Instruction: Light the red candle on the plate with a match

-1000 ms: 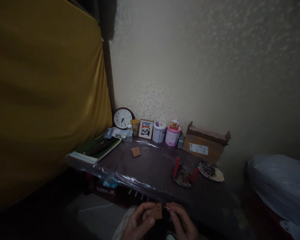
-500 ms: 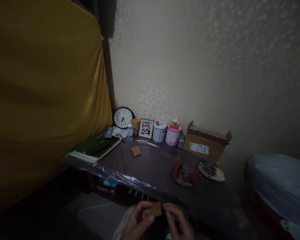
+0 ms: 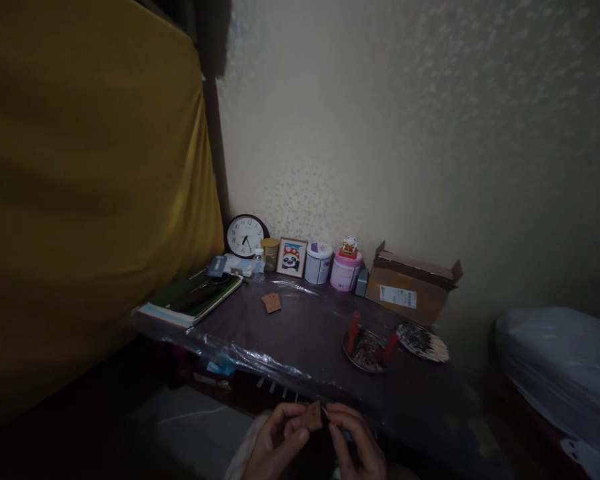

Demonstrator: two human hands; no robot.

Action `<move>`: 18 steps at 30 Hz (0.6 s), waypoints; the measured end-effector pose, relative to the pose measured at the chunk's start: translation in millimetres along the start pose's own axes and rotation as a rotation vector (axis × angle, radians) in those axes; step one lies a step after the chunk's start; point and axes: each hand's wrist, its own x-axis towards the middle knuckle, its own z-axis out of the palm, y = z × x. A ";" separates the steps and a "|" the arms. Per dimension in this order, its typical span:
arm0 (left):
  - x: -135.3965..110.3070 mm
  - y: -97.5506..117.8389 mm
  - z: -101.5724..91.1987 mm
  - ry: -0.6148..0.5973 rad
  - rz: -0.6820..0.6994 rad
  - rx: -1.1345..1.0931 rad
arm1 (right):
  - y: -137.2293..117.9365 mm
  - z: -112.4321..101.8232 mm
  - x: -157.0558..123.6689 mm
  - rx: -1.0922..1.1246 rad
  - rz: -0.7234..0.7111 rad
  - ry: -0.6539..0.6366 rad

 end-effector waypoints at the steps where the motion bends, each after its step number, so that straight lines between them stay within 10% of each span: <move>1: -0.1 0.3 -0.3 -0.004 0.004 0.014 | -0.2 0.0 0.1 -0.003 -0.003 -0.002; 18: 2.0 -4.9 -4.5 -0.004 0.040 0.005 | 1.1 -1.2 -1.0 -0.019 0.056 -0.012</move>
